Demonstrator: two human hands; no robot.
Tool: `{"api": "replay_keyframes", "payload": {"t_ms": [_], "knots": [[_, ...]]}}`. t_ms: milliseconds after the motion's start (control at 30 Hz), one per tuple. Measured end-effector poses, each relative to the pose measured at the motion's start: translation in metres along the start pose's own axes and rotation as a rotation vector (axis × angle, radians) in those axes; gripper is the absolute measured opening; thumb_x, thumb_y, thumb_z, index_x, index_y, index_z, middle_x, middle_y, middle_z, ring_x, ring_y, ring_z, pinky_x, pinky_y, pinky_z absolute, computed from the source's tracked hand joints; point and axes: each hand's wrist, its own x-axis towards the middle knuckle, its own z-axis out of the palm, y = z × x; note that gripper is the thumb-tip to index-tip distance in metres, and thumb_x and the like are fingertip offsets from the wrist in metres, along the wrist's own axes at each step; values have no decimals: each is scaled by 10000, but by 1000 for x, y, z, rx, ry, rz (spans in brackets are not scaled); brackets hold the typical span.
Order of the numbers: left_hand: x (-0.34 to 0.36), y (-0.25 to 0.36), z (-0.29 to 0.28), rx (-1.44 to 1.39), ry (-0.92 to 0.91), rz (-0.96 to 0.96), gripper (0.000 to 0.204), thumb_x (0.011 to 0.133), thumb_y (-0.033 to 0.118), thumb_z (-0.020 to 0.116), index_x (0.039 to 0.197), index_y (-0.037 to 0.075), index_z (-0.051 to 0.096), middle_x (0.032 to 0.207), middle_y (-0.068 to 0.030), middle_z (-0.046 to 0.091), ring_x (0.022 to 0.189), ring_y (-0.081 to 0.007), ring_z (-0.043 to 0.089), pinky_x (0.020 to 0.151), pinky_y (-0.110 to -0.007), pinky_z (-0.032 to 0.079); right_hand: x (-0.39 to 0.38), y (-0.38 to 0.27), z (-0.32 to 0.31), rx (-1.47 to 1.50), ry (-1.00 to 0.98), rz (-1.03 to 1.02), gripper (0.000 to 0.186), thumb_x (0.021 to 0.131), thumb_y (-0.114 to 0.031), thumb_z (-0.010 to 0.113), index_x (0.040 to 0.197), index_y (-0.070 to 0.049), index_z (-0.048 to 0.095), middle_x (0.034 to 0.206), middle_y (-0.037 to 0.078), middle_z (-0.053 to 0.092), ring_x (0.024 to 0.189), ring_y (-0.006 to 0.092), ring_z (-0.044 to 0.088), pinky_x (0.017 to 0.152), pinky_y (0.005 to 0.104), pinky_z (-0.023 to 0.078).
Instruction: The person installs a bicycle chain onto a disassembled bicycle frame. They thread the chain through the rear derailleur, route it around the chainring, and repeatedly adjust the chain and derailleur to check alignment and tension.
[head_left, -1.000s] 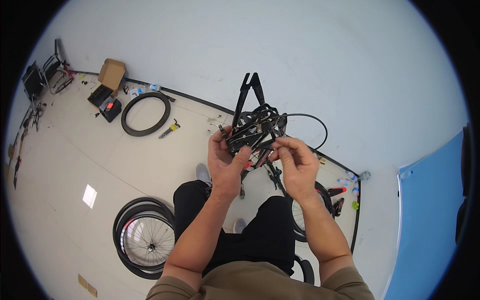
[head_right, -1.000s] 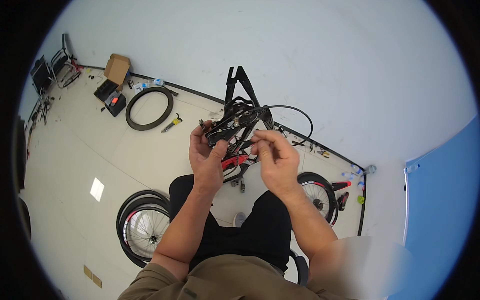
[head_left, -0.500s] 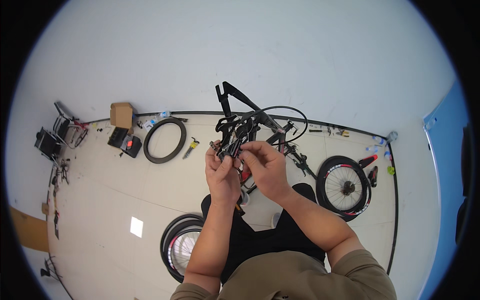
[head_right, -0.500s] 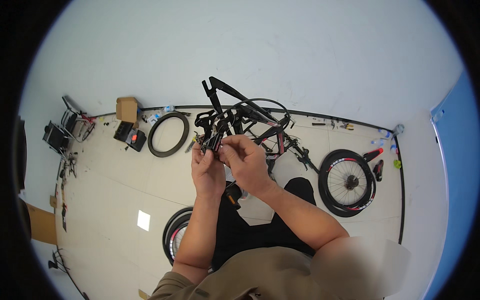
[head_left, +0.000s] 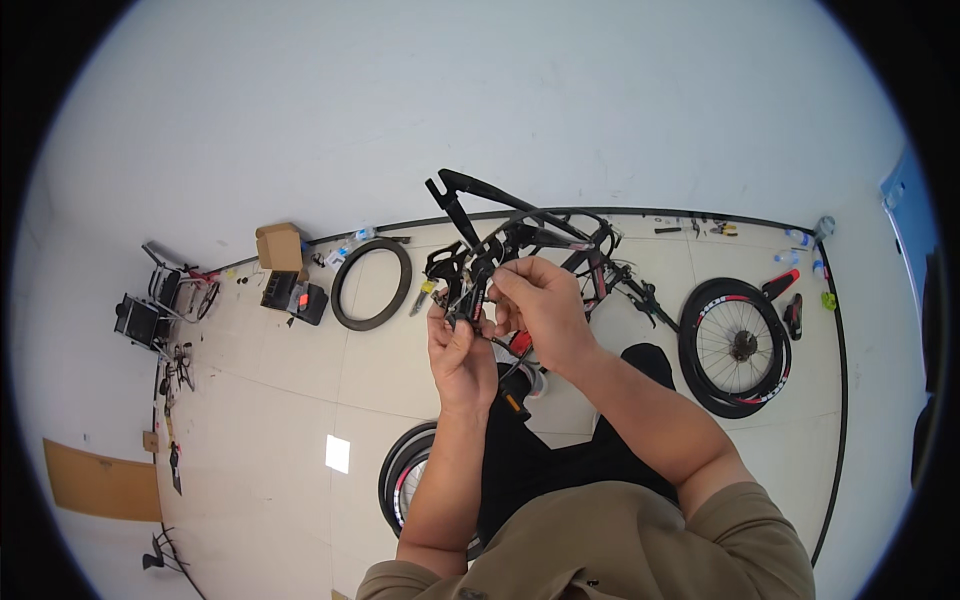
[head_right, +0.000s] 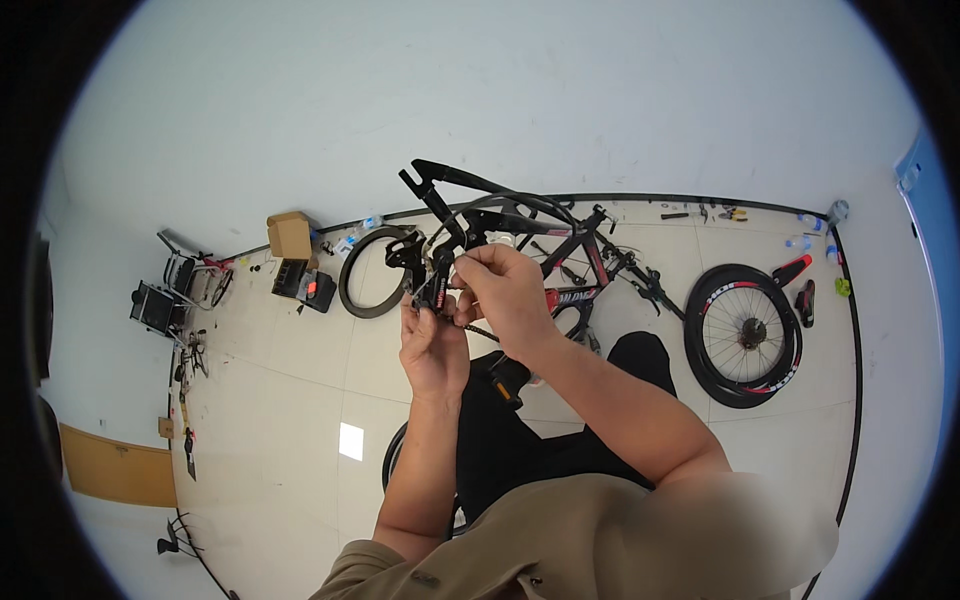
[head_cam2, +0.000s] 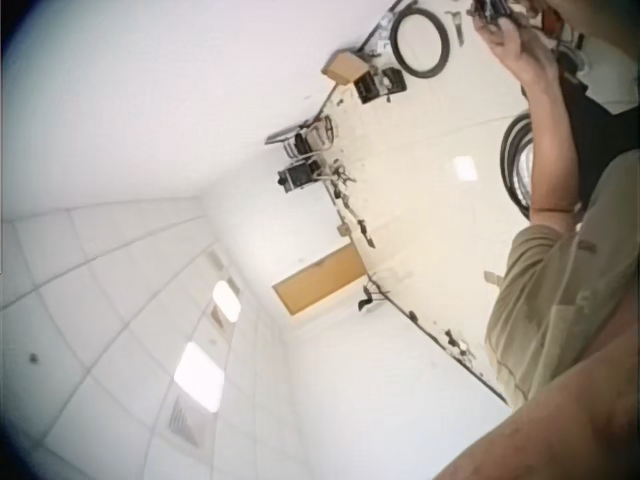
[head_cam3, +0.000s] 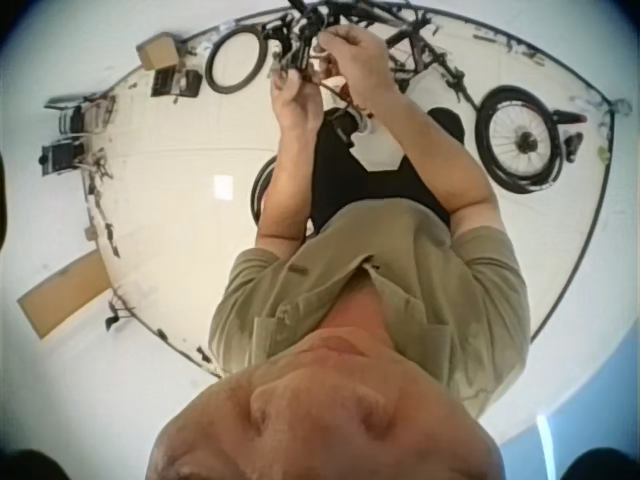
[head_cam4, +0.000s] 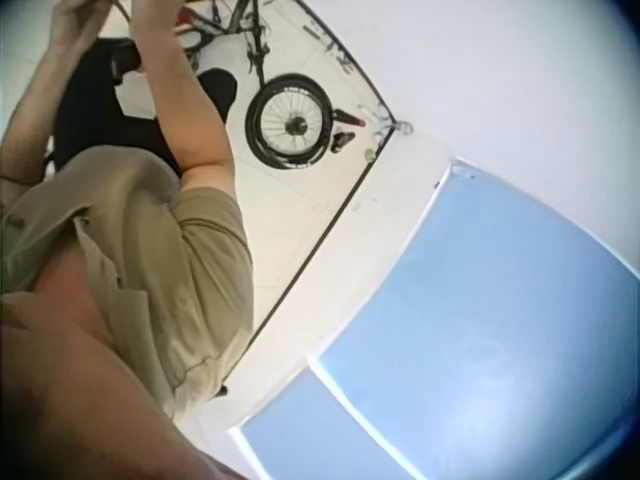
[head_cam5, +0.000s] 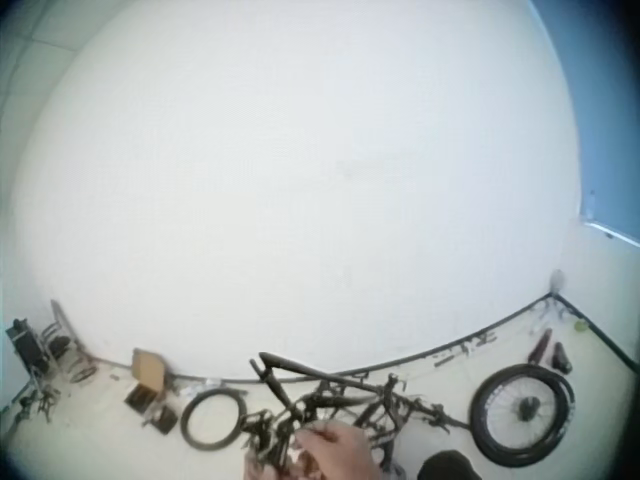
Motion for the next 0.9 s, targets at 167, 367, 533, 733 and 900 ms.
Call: {"api": "replay_keyframes", "payload": {"t_ms": [167, 367, 533, 733, 900], "knots": [[0, 1, 1, -12, -26, -13, 356, 890, 186, 701, 1183, 70, 536, 1012, -22, 643, 895, -152, 547, 790, -302, 413, 5, 5, -3, 87, -37, 61, 124, 940, -83, 617, 1003, 24, 620, 825, 59, 633, 620, 116, 600, 530, 276, 547], [1, 1, 0, 20, -16, 2, 341, 893, 188, 694, 1173, 66, 542, 1028, -26, 641, 894, -159, 550, 795, -313, 402, 15, 28, 0, -156, -44, -230, 20, 936, 19, 578, 949, 33, 583, 739, 67, 633, 546, 104, 598, 479, 260, 511], [6, -2, -8, -34, -47, -8, 551, 861, 168, 748, 1306, 33, 452, 1084, -69, 625, 917, -168, 552, 802, -293, 411, 21, 40, 6, -137, 7, -328, 66, 925, 25, 591, 890, 25, 535, 691, 60, 627, 508, 87, 600, 404, 234, 454], [3, -1, -8, -50, -6, -20, 534, 858, 131, 743, 1298, 32, 457, 1067, -53, 631, 903, -151, 568, 797, -295, 429, 20, 47, 7, -292, 109, -440, 70, 915, 22, 603, 898, 20, 535, 651, 52, 614, 483, 94, 596, 395, 240, 455], [-1, 0, -6, 28, 15, -6, 412, 883, 164, 719, 1225, 74, 507, 1054, -31, 646, 885, -144, 555, 780, -310, 419, 18, 50, 8, -336, 163, -535, 66, 907, 28, 594, 917, 26, 529, 700, 71, 627, 476, 97, 583, 397, 239, 455]]}}
